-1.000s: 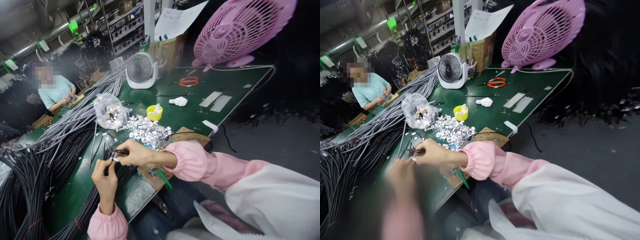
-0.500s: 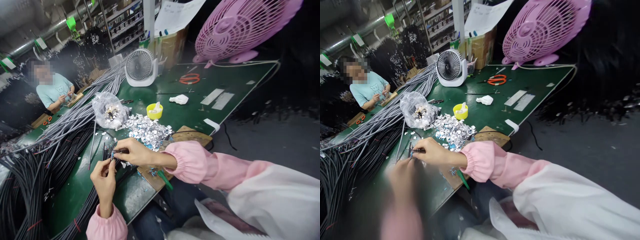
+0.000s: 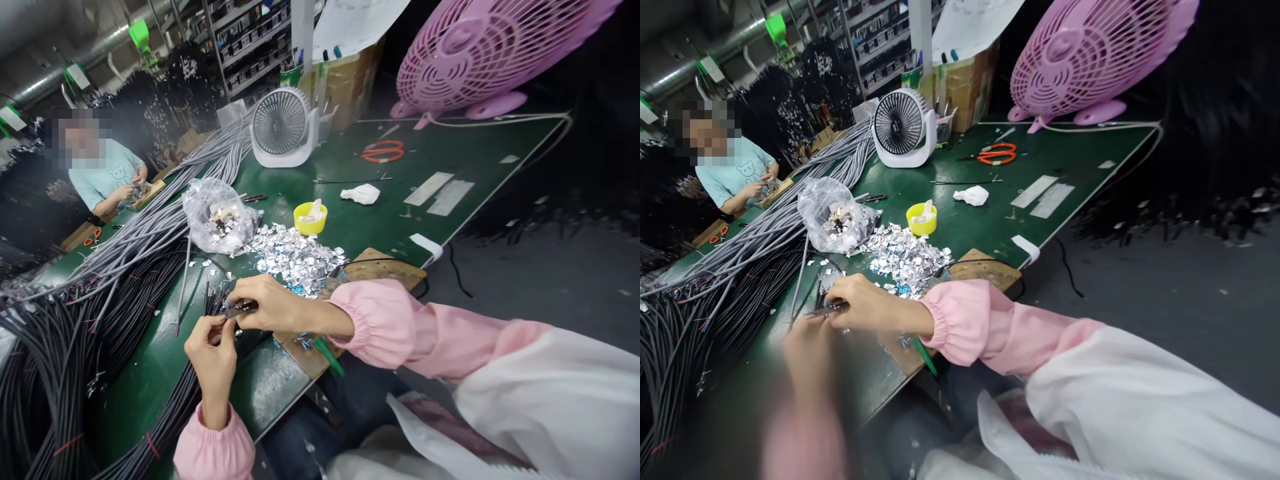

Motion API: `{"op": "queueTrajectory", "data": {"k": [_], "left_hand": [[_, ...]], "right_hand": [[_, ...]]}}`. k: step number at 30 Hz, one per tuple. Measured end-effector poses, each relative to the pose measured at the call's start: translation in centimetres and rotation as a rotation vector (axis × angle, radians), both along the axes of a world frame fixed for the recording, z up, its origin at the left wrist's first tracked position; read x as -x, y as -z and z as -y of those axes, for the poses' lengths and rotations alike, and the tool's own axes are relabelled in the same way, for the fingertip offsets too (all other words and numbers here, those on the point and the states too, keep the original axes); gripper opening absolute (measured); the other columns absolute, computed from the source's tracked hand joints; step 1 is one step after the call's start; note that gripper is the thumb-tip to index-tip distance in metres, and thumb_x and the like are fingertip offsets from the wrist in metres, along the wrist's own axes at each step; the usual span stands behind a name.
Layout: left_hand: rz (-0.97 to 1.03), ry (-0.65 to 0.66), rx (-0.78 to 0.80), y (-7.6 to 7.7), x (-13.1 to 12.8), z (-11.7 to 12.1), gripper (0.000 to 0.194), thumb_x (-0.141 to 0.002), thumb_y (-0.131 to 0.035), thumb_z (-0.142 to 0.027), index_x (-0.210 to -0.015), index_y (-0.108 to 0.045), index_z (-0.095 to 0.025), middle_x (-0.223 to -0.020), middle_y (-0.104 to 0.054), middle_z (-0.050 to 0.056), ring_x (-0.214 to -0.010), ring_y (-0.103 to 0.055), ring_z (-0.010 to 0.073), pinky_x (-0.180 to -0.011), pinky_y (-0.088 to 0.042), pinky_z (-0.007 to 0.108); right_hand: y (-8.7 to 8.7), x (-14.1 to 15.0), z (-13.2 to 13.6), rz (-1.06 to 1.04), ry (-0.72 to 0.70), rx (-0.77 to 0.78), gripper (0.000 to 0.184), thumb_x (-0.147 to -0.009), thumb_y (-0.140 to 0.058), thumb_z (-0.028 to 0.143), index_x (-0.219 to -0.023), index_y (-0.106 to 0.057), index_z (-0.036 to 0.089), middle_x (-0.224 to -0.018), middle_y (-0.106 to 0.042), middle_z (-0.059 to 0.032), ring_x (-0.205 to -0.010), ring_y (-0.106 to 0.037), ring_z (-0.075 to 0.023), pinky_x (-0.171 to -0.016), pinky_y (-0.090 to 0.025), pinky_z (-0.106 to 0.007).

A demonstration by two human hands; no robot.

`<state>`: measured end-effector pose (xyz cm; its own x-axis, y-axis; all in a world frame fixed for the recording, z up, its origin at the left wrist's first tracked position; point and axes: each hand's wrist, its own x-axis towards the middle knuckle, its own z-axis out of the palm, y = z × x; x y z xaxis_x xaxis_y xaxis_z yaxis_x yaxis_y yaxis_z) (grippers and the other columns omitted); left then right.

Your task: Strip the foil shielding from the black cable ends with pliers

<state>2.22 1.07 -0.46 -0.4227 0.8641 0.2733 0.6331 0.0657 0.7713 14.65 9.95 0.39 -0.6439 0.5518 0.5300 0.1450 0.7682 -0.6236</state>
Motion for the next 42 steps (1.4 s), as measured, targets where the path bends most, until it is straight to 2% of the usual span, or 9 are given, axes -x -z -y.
{"op": "queueTrajectory", "data": {"k": [5,10,12,16,19,22,30,36,42], "left_hand": [[0.087,0.021,0.001,-0.3,0.0,-0.1,0.01,-0.069,-0.063,-0.023,-0.06,-0.064,-0.017,-0.056,-0.062,0.003,-0.049,-0.056,0.013,-0.044,-0.04,0.02],[0.149,0.172,-0.03,-0.3,0.5,-0.3,0.017,-0.072,-0.06,-0.024,-0.056,-0.064,-0.018,-0.051,-0.06,0.003,-0.046,-0.053,0.0136,-0.043,-0.039,0.022],[0.155,0.188,-0.033,-0.1,0.8,-0.2,0.018,-0.071,-0.06,-0.025,-0.055,-0.063,-0.018,-0.05,-0.058,0.002,-0.045,-0.051,0.0134,-0.042,-0.038,0.023],[0.121,0.136,-0.088,0.4,1.0,0.4,0.016,-0.068,-0.063,-0.027,-0.056,-0.057,-0.018,-0.052,-0.054,-0.001,-0.048,-0.05,0.0112,-0.043,-0.037,0.021],[-0.04,0.092,-0.136,0.3,1.0,0.7,0.017,-0.069,-0.063,-0.026,-0.056,-0.055,-0.018,-0.054,-0.053,-0.002,-0.05,-0.049,0.0105,-0.047,-0.037,0.021],[-0.241,0.068,-0.196,-0.1,0.8,0.9,0.021,-0.075,-0.058,-0.023,-0.055,-0.056,-0.018,-0.055,-0.053,-0.001,-0.053,-0.048,0.0114,-0.052,-0.038,0.023],[-0.457,-0.036,-0.388,-0.5,0.5,1.2,0.018,-0.079,-0.055,-0.017,-0.062,-0.058,-0.017,-0.054,-0.05,-0.003,-0.049,-0.044,0.009,-0.048,-0.035,0.021],[-0.401,-0.09,-0.42,-0.6,0.7,1.4,0.018,-0.077,-0.06,-0.018,-0.06,-0.056,-0.017,-0.055,-0.053,-0.003,-0.051,-0.048,0.0093,-0.052,-0.039,0.021],[-0.34,-0.074,-0.42,0.0,0.9,1.6,0.014,-0.076,-0.06,-0.017,-0.063,-0.056,-0.018,-0.056,-0.053,-0.003,-0.051,-0.048,0.0102,-0.05,-0.039,0.022]], "right_hand": [[-0.1,0.1,0.1,0.026,0.009,0.053,0.008,-0.065,-0.063,0.009,-0.073,-0.062,0.01,-0.066,-0.056,-0.0012,-0.058,-0.045,-0.0095,-0.054,-0.033,-0.02],[-0.3,0.0,0.3,0.057,0.028,0.164,0.009,-0.065,-0.063,0.01,-0.073,-0.06,0.009,-0.064,-0.053,0.0002,-0.058,-0.042,-0.0087,-0.054,-0.032,-0.021],[-0.4,0.0,0.2,0.012,0.01,0.342,0.002,-0.064,-0.06,0.011,-0.066,-0.059,0.011,-0.056,-0.048,0.0035,-0.053,-0.039,-0.0072,-0.051,-0.03,-0.02],[-0.9,0.2,0.0,0.007,-0.15,0.947,0.013,-0.067,-0.052,0.015,-0.054,-0.052,0.013,-0.044,-0.044,0.006,-0.037,-0.033,-0.0043,-0.038,-0.024,-0.018],[-1.3,0.3,-0.1,0.016,-0.169,1.147,0.019,-0.07,-0.051,0.018,-0.051,-0.048,0.014,-0.041,-0.045,0.0058,-0.031,-0.029,-0.0034,-0.033,-0.021,-0.018],[-1.3,0.2,0.1,-0.015,-0.177,1.051,0.026,-0.075,-0.053,0.027,-0.053,-0.049,0.014,-0.042,-0.045,0.0053,-0.034,-0.033,-0.004,-0.035,-0.024,-0.018],[-0.2,-0.1,1.0,-0.087,-0.241,0.345,0.031,-0.081,-0.052,0.029,-0.055,-0.052,0.012,-0.051,-0.04,0.0041,-0.05,-0.034,-0.0055,-0.049,-0.027,-0.019],[-1.1,-0.4,1.1,-0.045,-0.058,0.35,0.028,-0.084,-0.05,0.033,-0.103,-0.061,0.015,-0.09,-0.064,-0.0061,-0.077,-0.057,-0.0145,-0.068,-0.042,-0.025],[-0.9,-0.4,1.2,-0.009,-0.109,0.349,0.024,-0.085,-0.049,0.026,-0.091,-0.069,0.015,-0.077,-0.065,-0.0052,-0.069,-0.058,-0.013,-0.063,-0.042,-0.023]]}}
